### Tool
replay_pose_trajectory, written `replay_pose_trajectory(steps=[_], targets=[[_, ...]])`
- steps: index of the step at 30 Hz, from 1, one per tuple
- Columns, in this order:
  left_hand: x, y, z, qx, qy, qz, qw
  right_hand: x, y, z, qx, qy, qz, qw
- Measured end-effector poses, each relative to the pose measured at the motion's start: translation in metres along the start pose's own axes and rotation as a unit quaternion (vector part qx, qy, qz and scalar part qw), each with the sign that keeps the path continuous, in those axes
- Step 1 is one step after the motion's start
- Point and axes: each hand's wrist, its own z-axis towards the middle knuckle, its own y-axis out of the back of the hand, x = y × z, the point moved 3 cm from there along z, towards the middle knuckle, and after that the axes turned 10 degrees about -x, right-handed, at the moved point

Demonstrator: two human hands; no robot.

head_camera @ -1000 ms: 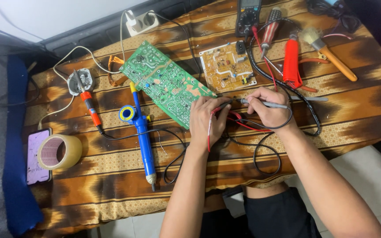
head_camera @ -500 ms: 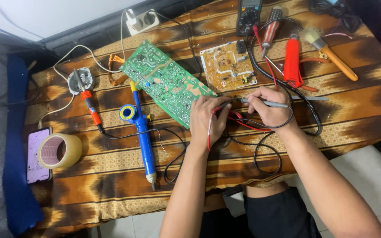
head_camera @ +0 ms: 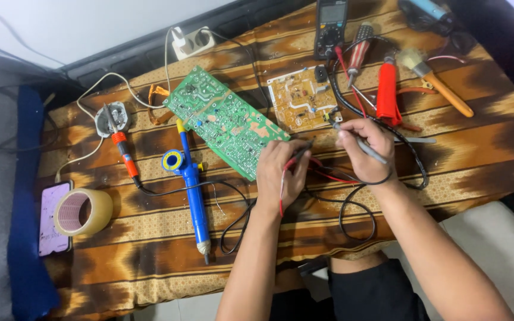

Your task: Repairing a circuit board by soldering and desoldering components using specialized tools

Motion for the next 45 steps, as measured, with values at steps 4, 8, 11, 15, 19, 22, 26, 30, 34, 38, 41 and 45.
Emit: replay_pose_trajectory(steps=[4,8,11,15,19,22,26,30,34,38,41,45], targets=[[-0.012,-0.007,-0.005,0.074,-0.006,-0.065,0.995,0.003,0.011,0.004,-0.043,0.019,0.011,0.999],[-0.012,-0.016,-0.002,0.108,-0.055,-0.042,0.992,-0.001,0.015,0.009,-0.082,0.038,0.02,0.996],[-0.01,-0.019,0.013,0.088,-0.077,0.034,0.993,-0.004,0.016,0.01,-0.09,0.036,0.018,0.995],[0.005,-0.042,0.028,0.16,-0.102,0.181,0.965,-0.016,0.016,0.01,-0.095,0.05,0.007,0.994],[0.023,-0.058,0.026,0.231,-0.123,0.24,0.935,-0.009,0.018,0.008,-0.102,0.031,-0.01,0.994],[0.026,-0.062,0.027,0.238,-0.153,0.256,0.924,-0.026,0.011,0.001,-0.09,0.017,-0.013,0.996],[0.043,-0.068,0.02,0.229,-0.161,0.249,0.927,-0.037,0.006,-0.003,-0.066,0.025,-0.021,0.997],[0.047,-0.067,0.02,0.204,-0.124,0.233,0.943,-0.041,0.004,-0.004,-0.037,0.015,-0.077,0.996],[0.031,-0.053,0.031,0.154,-0.011,0.087,0.984,-0.024,0.004,-0.004,0.028,0.033,-0.099,0.994],[0.043,-0.039,0.026,0.034,0.245,-0.142,0.958,-0.028,0.009,-0.004,0.025,0.02,-0.115,0.993],[0.055,-0.032,0.027,-0.032,0.335,-0.24,0.911,-0.008,0.021,0.022,-0.011,0.056,-0.171,0.984],[0.073,-0.039,0.022,-0.129,0.408,-0.382,0.819,-0.021,0.037,0.061,-0.006,0.084,-0.374,0.924]])
